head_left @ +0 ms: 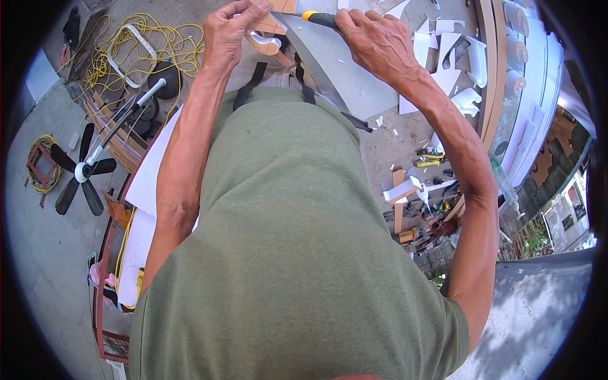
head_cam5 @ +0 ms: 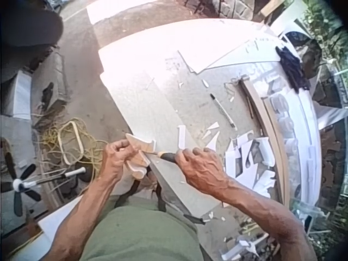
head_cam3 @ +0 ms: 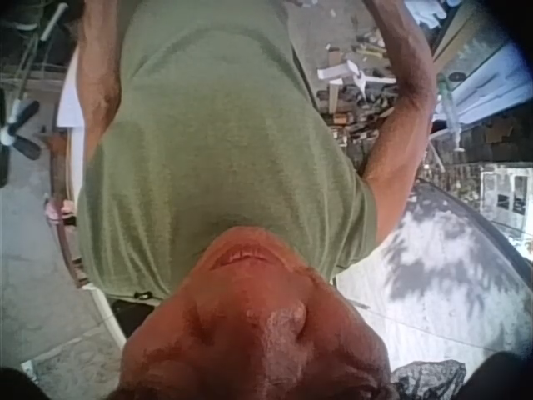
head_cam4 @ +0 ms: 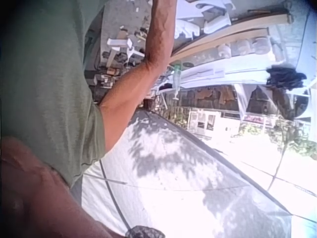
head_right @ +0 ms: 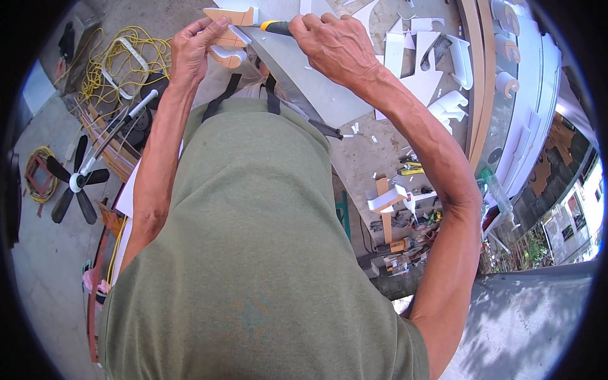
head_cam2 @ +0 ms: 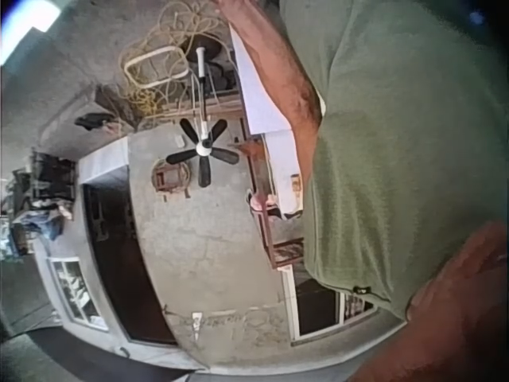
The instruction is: Trimming and fitting foam or plastic material into a 3D sign letter 'N' using a utility knife and sanding block.
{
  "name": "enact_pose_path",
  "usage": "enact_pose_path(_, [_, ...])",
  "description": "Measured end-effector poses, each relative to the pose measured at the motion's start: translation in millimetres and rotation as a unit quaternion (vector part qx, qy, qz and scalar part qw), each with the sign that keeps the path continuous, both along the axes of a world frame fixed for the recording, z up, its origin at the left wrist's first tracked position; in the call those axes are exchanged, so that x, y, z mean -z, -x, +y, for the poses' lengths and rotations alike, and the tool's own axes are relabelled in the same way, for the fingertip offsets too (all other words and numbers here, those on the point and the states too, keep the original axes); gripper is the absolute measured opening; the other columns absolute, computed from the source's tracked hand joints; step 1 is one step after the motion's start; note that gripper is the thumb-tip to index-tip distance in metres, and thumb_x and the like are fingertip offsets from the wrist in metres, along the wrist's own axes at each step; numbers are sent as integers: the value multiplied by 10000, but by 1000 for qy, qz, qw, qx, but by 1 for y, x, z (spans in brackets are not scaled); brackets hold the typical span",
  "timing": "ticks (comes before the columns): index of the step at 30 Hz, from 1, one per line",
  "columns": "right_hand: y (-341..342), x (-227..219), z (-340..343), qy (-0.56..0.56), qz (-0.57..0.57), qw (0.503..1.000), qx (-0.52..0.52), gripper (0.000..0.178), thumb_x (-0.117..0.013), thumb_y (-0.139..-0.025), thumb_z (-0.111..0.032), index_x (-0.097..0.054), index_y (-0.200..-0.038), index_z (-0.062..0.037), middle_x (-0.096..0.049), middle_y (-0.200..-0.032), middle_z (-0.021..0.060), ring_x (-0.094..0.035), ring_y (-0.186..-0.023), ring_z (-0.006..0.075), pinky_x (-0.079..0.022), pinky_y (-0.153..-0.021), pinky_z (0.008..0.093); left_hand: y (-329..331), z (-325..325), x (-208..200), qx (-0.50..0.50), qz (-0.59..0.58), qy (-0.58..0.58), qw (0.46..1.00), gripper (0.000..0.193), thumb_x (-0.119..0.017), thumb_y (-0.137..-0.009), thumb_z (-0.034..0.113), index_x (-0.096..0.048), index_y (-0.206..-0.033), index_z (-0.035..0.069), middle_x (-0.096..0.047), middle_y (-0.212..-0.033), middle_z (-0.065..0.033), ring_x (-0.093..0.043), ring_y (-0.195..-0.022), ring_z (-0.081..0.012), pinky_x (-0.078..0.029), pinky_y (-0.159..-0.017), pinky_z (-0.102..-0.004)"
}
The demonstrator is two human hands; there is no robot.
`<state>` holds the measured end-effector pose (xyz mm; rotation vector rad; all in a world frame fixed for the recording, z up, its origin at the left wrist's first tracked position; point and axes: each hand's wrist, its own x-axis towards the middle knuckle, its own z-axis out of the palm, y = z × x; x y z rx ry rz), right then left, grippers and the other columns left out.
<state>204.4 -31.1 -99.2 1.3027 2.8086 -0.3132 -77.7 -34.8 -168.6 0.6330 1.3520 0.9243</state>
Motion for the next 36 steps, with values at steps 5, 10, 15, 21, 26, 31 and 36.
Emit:
enact_pose_path(5, [-3,3,-1,-16,4,1000,-4,175,-637,-891,-90,-631,-1065,-84,-666,-815,45,-657,-719,145,-492,-563,277,-1,1,1,-3,-1,-9,1000,437,-834,-810,160,-664,-1123,-94,-717,-991,-125,-694,-901,-153,-542,-833,-266])
enact_pose_path(10, [-4,1,3,-9,-1,1000,-12,167,-614,-902,-84,-628,-1068,-85,-667,-831,51,-658,-716,158,-496,-580,281,-2,2,-1,-3,-5,-1,1000,436,-831,-813,158,-662,-1125,-94,-718,-988,-123,-694,-904,-152,-539,-831,-262])
enact_pose_path(15, [-7,-2,4,-2,-3,1000,-15,177,-616,-890,-79,-624,-1067,-83,-670,-849,54,-671,-733,175,-518,-601,299,-1,2,-3,10,-4,2,1000,410,-819,-826,156,-665,-1116,-90,-719,-987,-121,-694,-901,-148,-541,-830,-263])
enact_pose_path(21, [-12,2,4,-7,4,1000,-17,184,-618,-886,-78,-623,-1069,-84,-690,-891,54,-686,-762,176,-527,-611,297,-5,3,-9,3,0,-1,1000,398,-813,-832,151,-664,-1113,-89,-718,-981,-117,-696,-907,-147,-544,-832,-261])
enact_pose_path(26, [-19,11,16,-62,63,995,-53,132,-606,-930,-132,-618,-1050,-79,-692,-883,73,-673,-718,191,-512,-585,297,-1,1,-5,11,9,3,1000,413,-816,-828,148,-656,-1125,-92,-715,-979,-112,-698,-919,-151,-548,-837,-258])
enact_pose_path(31, [-13,-18,28,128,2,991,-40,155,-527,-901,-107,-583,-1003,-6,-643,-869,134,-655,-810,290,-498,-674,440,-2,2,-5,-1,18,6,1000,405,-820,-825,148,-663,-1115,-87,-714,-976,-109,-699,-927,-152,-547,-839,-261])
enact_pose_path(36, [-14,-16,32,110,27,993,-39,117,-524,-894,-91,-580,-947,-3,-639,-835,148,-657,-777,307,-506,-669,439,0,3,-6,9,-6,-1,1000,392,-820,-824,148,-671,-1103,-83,-716,-973,-105,-694,-900,-148,-539,-826,-261])
